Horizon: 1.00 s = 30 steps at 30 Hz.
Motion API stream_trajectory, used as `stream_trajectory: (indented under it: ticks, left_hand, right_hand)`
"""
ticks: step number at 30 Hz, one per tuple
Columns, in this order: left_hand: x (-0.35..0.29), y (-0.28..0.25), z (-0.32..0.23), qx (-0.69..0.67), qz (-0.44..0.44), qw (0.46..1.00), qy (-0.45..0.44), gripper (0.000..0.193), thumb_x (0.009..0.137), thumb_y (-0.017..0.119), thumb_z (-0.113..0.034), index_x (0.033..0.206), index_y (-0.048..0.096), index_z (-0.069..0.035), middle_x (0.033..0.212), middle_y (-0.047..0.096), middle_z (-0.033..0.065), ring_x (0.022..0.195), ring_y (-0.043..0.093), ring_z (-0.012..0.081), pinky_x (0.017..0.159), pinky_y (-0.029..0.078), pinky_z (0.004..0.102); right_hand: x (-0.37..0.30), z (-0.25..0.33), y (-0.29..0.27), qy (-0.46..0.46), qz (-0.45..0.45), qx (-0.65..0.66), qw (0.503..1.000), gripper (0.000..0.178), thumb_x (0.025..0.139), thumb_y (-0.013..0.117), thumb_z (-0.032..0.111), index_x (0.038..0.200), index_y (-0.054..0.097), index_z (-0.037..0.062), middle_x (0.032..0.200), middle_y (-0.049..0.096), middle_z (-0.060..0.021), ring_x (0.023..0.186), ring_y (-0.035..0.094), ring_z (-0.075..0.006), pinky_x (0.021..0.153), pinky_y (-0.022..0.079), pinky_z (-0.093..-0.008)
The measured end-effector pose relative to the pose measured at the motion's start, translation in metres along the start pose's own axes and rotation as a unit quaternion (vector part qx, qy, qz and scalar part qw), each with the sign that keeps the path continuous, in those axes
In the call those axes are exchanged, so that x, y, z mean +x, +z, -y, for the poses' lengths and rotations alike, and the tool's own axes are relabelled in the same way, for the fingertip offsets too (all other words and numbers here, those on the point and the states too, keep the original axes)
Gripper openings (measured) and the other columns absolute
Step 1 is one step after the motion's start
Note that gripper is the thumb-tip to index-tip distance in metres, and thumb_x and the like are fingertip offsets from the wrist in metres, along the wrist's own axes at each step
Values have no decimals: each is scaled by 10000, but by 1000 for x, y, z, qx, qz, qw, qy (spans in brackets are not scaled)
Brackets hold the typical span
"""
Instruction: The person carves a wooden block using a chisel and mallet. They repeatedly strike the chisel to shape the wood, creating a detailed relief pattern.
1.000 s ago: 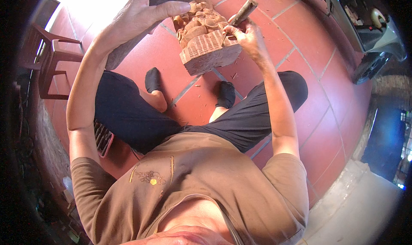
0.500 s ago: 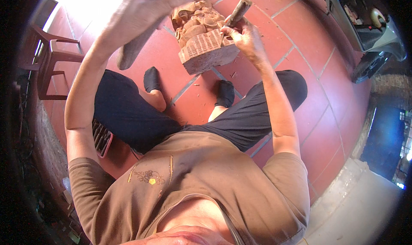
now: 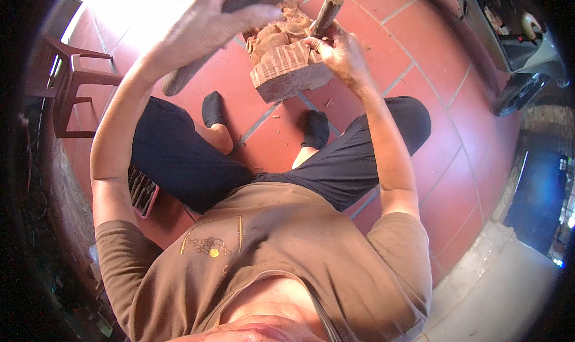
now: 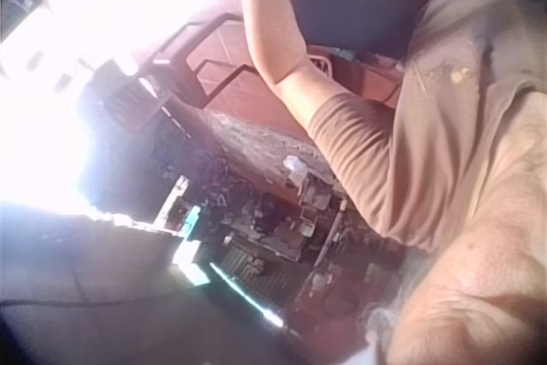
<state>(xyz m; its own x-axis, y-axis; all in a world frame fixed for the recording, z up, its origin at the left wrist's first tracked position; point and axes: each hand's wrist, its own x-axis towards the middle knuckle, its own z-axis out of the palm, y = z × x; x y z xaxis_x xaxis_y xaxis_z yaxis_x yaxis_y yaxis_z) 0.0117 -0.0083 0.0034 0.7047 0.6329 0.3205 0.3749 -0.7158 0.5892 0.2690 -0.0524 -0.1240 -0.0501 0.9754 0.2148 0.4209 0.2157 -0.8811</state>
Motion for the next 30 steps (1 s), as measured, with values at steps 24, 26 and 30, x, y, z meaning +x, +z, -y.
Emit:
stream_trajectory:
  ticks: [24,26,30]
  left_hand:
    - [-31,-37,-53,-242,-67,946,-204,433,941,663,-350,1189,546,-14,842,536,-2,663,524,55,536,447,213]
    - [-32,-37,-51,-228,-68,947,-218,431,944,661,-347,1192,545,-14,838,538,-1,656,526,58,534,452,214]
    - [-35,-37,-52,-239,-76,951,-182,435,942,665,-353,1186,549,-12,824,545,3,651,535,62,540,463,219]
  right_hand:
    - [-1,4,3,9,45,36,998,237,955,654,100,1175,581,52,1001,704,-67,969,685,-160,866,574,-330]
    - [-3,6,4,-2,49,28,998,254,950,663,103,1184,579,49,1004,704,-67,971,684,-162,867,573,-330]
    - [-4,6,6,3,45,45,998,257,949,666,98,1187,584,45,1002,705,-70,971,683,-161,857,577,-329]
